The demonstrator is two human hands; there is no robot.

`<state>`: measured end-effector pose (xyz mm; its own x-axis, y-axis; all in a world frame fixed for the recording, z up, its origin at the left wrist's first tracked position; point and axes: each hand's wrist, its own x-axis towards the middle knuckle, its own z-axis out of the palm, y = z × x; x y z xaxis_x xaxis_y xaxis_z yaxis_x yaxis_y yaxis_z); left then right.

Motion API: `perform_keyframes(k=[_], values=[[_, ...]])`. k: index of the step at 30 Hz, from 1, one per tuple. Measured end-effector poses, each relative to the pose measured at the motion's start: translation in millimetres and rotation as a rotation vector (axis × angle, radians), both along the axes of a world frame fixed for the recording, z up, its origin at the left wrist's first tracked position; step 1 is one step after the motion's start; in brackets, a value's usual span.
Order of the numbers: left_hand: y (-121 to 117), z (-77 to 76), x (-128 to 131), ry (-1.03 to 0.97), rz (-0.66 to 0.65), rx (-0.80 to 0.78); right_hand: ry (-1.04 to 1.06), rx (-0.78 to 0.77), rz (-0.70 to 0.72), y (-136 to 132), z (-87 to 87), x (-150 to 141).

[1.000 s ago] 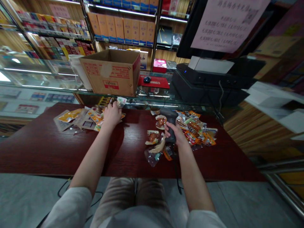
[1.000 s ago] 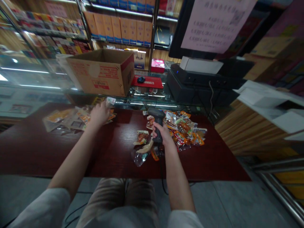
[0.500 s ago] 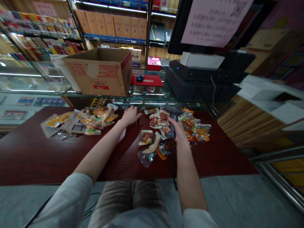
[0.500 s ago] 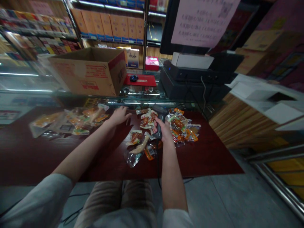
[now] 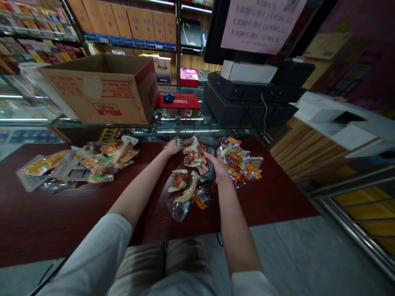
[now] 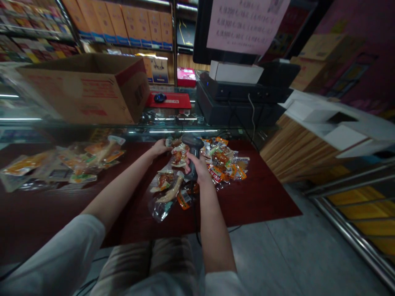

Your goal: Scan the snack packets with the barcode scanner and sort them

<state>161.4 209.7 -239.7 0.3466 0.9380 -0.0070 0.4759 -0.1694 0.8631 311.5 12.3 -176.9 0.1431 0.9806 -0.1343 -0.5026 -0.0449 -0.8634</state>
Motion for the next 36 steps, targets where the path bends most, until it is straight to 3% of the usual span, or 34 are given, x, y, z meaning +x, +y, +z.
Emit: perform_keyframes(k=[7,11,15,19,24,36], values=[[-5,4.2,-13,-0.226,0.007,-0.096,-0.009,0.002,0.013,0,-1.0,-2],[-23,16.5,-45,-0.485,-0.070,-0.252,-0.026,0.008,0.036,-1,-1.1,-4],[-49,29.5,-85,-0.709,-0.115,-0.387,-0.044,0.008,0.153,-4,-1.0,-11],[-72,31.9,-113,-0.710,-0.059,-0.372,-0.080,0.015,0.275,-7,-1.8,-26],[-83,20.4,-128,-0.628,0.021,-0.363,-0.113,-0.001,0.359,-11,-4.1,-50],[-84,13.2,-138,-0.789,-0.078,-0.392,-0.125,-0.016,0.382,-10,-10.6,-50]])
